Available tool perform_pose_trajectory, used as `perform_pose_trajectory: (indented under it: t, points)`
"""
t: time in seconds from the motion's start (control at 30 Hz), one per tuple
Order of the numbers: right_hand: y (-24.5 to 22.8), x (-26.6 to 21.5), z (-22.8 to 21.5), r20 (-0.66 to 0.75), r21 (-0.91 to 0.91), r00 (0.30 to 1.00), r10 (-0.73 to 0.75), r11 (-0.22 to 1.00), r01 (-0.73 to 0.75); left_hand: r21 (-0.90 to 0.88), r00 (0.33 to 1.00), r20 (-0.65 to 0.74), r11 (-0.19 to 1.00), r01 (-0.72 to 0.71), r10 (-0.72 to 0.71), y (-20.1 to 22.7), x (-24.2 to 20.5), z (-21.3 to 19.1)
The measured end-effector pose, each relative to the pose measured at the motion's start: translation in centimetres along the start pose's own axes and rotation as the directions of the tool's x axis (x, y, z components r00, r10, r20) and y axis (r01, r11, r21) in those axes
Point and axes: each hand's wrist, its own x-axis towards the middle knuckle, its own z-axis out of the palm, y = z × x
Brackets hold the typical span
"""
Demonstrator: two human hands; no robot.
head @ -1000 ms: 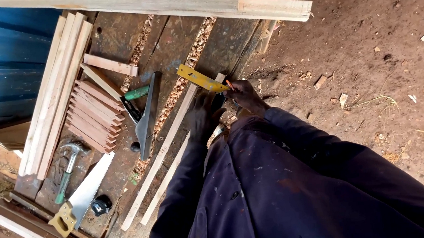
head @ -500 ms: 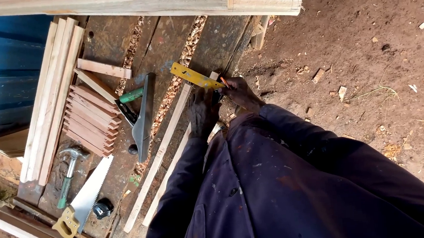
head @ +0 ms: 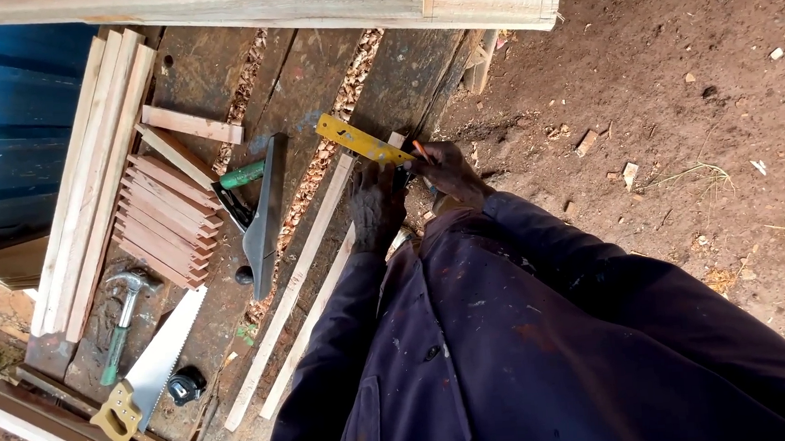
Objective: Marking wooden slats with a try square and pencil for precise cutting or assembly.
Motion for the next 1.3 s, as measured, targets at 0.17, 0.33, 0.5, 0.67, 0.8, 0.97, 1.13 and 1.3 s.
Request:
perform_pose_trajectory:
  t: [0.17,0.33,0.5,0.67,0.8,0.97,1.13,1.3]
  points:
    - [-4.5,-0.4,-1.3,-0.135,-0.018,0.988,-0.074,0.997,0.072,-0.019,0.999,-0.007,0.999,0.033,-0.033,-0.2,-0.2,0.7]
    - [-6.9,-0.1,-2.7,-0.236,-0.047,0.958,-0.16,0.987,0.153,-0.011,0.998,0.019,0.998,0.054,-0.054,-0.2,-0.1,0.5]
    - [-9.1,0.4,-1.7,-0.079,0.036,0.971,-0.225,0.973,0.228,-0.01,0.998,0.033,0.998,0.058,-0.058,-0.2,-0.1,0.7]
    - [-7.5,1.5,-0.6,0.011,0.033,0.962,-0.271,0.962,0.271,0.014,0.998,0.025,0.998,0.058,-0.058,-0.4,-0.1,1.1]
    - [-7.3,1.6,-0.9,0.115,-0.027,0.943,-0.313,0.948,0.317,0.029,0.998,0.021,0.998,0.052,-0.053,-0.5,-0.2,1.3]
    - [-5.5,3.7,-1.6,0.142,-0.122,0.941,-0.308,0.937,0.326,0.056,0.998,0.025,0.997,0.058,-0.059,-0.7,0.0,1.4]
    - [-7.8,3.2,-1.2,0.136,-0.08,0.922,-0.362,0.924,0.374,0.054,0.998,0.023,0.997,0.05,-0.052,-0.5,-0.1,1.4]
    - [-5.9,2.0,-2.0,0.18,-0.251,0.943,-0.28,0.914,0.319,0.054,0.999,0.006,0.997,0.053,-0.053,-0.4,-0.1,1.5]
